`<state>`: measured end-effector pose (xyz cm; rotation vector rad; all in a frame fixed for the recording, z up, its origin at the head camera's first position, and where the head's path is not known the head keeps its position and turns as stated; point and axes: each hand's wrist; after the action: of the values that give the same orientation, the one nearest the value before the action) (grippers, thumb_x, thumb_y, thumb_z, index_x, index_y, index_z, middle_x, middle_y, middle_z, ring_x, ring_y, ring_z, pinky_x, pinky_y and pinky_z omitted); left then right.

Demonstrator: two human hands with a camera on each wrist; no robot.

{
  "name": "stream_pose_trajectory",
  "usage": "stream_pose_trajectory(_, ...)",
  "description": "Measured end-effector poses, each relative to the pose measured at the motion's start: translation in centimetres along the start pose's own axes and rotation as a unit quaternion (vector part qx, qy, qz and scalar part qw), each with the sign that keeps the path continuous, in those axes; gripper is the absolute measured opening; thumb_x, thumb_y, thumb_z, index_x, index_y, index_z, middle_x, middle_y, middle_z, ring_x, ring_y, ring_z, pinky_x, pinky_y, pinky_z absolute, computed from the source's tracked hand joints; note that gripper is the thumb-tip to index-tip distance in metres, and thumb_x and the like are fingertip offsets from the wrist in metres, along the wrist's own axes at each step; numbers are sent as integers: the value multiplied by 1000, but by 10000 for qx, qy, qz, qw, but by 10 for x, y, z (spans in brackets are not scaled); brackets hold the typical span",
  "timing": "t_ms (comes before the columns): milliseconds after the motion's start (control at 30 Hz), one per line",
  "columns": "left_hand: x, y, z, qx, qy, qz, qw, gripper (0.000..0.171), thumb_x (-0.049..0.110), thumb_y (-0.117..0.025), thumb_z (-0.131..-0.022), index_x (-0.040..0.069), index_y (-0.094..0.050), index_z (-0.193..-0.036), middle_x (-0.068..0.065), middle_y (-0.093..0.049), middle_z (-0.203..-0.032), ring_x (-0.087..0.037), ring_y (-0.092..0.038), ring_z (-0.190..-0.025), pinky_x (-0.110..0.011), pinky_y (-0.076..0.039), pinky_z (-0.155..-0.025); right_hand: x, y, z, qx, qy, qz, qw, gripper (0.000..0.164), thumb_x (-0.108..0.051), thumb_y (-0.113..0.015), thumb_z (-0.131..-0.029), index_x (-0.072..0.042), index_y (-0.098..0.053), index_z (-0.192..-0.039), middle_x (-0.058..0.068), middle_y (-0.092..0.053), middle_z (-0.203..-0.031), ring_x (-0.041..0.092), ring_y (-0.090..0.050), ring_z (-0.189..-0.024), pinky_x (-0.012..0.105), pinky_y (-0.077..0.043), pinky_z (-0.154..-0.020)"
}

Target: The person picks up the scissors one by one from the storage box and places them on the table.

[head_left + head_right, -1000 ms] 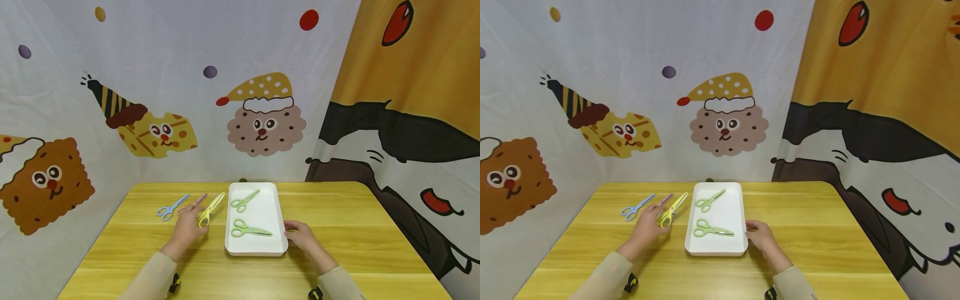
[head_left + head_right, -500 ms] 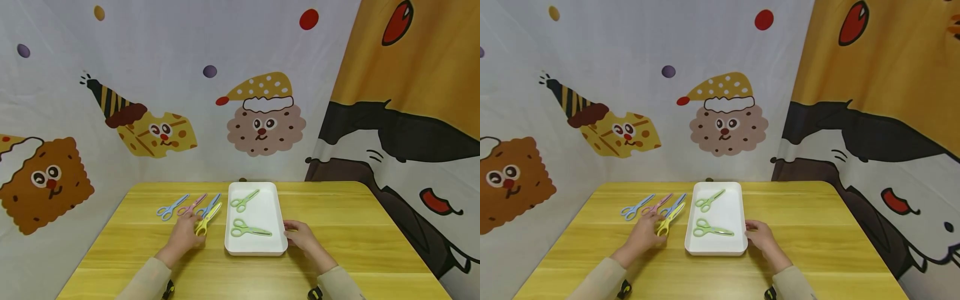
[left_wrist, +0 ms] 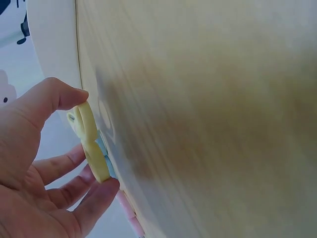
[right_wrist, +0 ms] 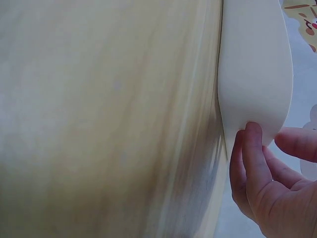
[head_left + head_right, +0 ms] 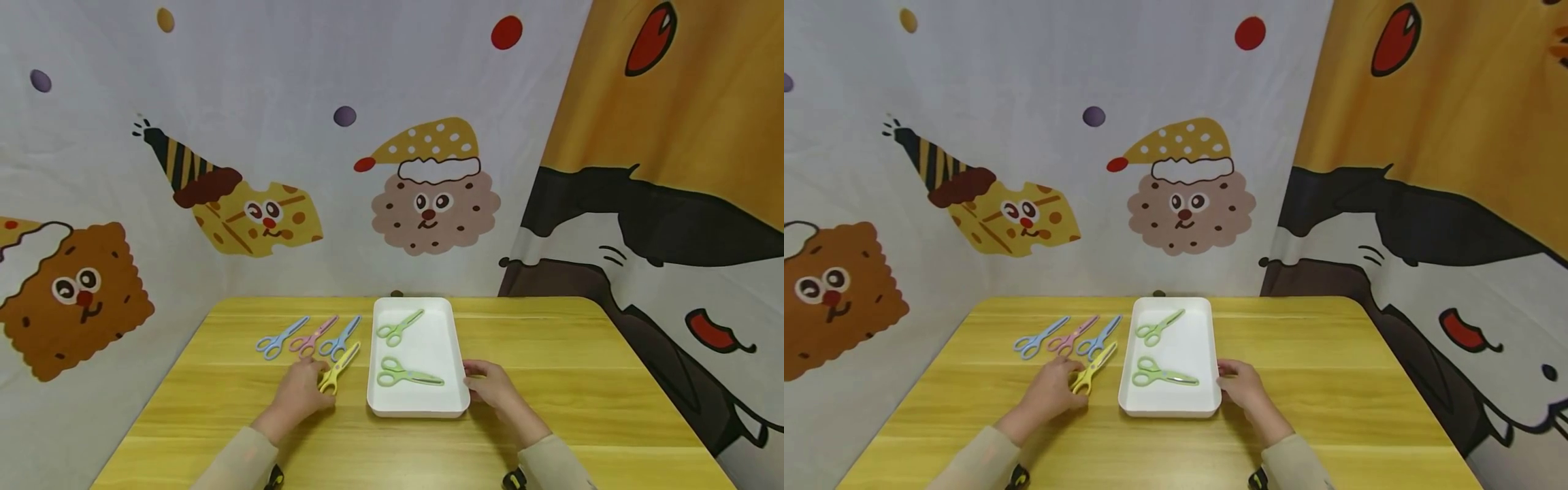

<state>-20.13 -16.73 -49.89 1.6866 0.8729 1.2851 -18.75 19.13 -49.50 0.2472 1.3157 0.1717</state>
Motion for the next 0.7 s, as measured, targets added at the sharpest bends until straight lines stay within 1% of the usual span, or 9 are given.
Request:
stream_pose_trajectory(100, 1, -1, 2, -49, 78, -46, 9999, 61, 26, -86, -51, 3, -69, -106, -12, -62, -98, -23, -58, -80, -38, -51, -70, 0, 0, 0, 6, -9, 3, 10000, 38, 9, -55, -86, 15, -52, -123, 29, -56, -113, 27, -63, -87, 40, -57, -71)
stream_pose_trajectory(300, 2, 0, 6, -84, 132, -53, 9999, 62, 24, -84, -49, 2, -69, -106, -10, -61, -92, -20, -54, -75, -35, -48, -64, -1, -1, 0, 17, -20, -4, 10000, 38, 9, -55, -86, 14, -52, -124, 29, -56, -114, 27, -63, -88, 41, -57, -72)
stream_pose_trajectory(700, 0, -5, 8, -132, 302, -66, 9994, 60, 26, -83, -47, 6, -70, -102, -6, -60, -85, -18, -52, -71, -32, -46, -59, -2, 0, 1, 28, -59, 97, 9999, 38, 7, -56, -86, 13, -53, -124, 29, -56, -115, 28, -63, -90, 40, -57, -72)
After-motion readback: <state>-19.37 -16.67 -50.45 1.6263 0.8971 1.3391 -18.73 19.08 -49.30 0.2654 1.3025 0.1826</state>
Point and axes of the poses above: each hand's wrist, its own z-axis away from the middle knuckle, its own y-axis out of the back of the hand, x = y × z
